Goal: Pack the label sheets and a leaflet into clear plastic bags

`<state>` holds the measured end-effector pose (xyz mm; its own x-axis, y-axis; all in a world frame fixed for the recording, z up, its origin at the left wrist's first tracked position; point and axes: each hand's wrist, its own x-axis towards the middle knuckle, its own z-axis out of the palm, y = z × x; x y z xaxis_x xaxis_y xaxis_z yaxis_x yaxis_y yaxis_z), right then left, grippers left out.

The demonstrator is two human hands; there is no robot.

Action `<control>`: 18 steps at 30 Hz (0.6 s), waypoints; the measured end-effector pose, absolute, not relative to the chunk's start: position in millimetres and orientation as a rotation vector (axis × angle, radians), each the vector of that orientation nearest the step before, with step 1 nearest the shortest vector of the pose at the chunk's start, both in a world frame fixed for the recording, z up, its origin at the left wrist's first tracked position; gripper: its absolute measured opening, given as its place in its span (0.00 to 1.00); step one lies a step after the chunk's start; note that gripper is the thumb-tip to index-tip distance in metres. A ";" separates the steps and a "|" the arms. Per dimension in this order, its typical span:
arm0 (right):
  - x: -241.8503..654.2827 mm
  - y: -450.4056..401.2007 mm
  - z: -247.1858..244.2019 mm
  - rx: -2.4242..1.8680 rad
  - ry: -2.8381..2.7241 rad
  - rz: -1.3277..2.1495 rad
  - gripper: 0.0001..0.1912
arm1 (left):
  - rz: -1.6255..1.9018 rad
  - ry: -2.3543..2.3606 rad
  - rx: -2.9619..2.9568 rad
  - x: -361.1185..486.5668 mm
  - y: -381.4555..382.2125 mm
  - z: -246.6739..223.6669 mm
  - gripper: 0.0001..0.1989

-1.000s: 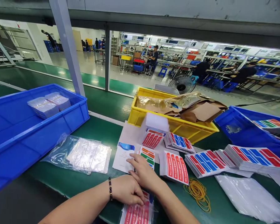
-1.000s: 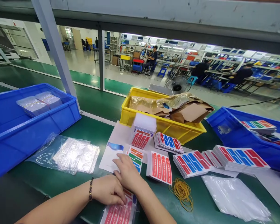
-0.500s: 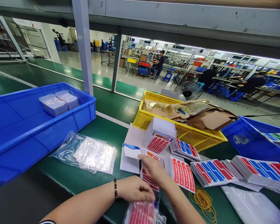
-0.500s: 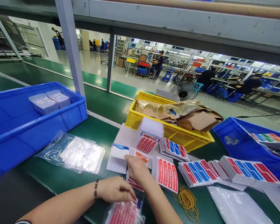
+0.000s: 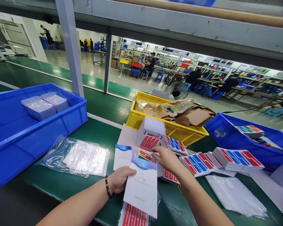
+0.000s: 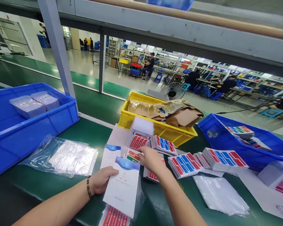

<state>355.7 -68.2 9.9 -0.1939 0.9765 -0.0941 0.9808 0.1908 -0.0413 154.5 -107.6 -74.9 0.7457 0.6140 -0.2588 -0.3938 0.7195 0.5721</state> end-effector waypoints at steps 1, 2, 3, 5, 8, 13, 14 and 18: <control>351.3 -58.9 3.9 1.915 2.361 -0.160 0.13 | 0.517 0.439 0.545 152.4 -107.4 -75.4 0.25; 346.6 -51.5 -2.8 1.876 2.337 -0.167 0.14 | 0.455 0.428 0.586 150.1 -106.8 -75.9 0.26; 342.0 -46.0 -9.9 1.849 2.320 -0.164 0.15 | 0.398 0.421 0.630 147.9 -105.9 -76.5 0.27; 335.0 -39.8 -23.4 1.824 2.258 -0.145 0.16 | 0.309 0.425 0.718 144.5 -104.1 -77.8 0.29; 331.3 -37.4 -36.3 1.834 2.189 -0.110 0.20 | 0.251 0.465 0.783 143.3 -103.3 -80.1 0.29; 338.1 -40.3 -23.6 1.914 2.252 -0.141 0.09 | 0.234 0.509 0.763 147.2 -105.9 -83.8 0.31; 342.3 -41.6 -15.9 1.936 2.293 -0.179 0.08 | 0.243 0.516 0.746 148.2 -106.2 -84.4 0.31; 370.3 -51.9 20.6 2.146 2.470 -0.348 0.13 | 0.299 0.557 0.659 151.8 -105.2 -85.2 0.30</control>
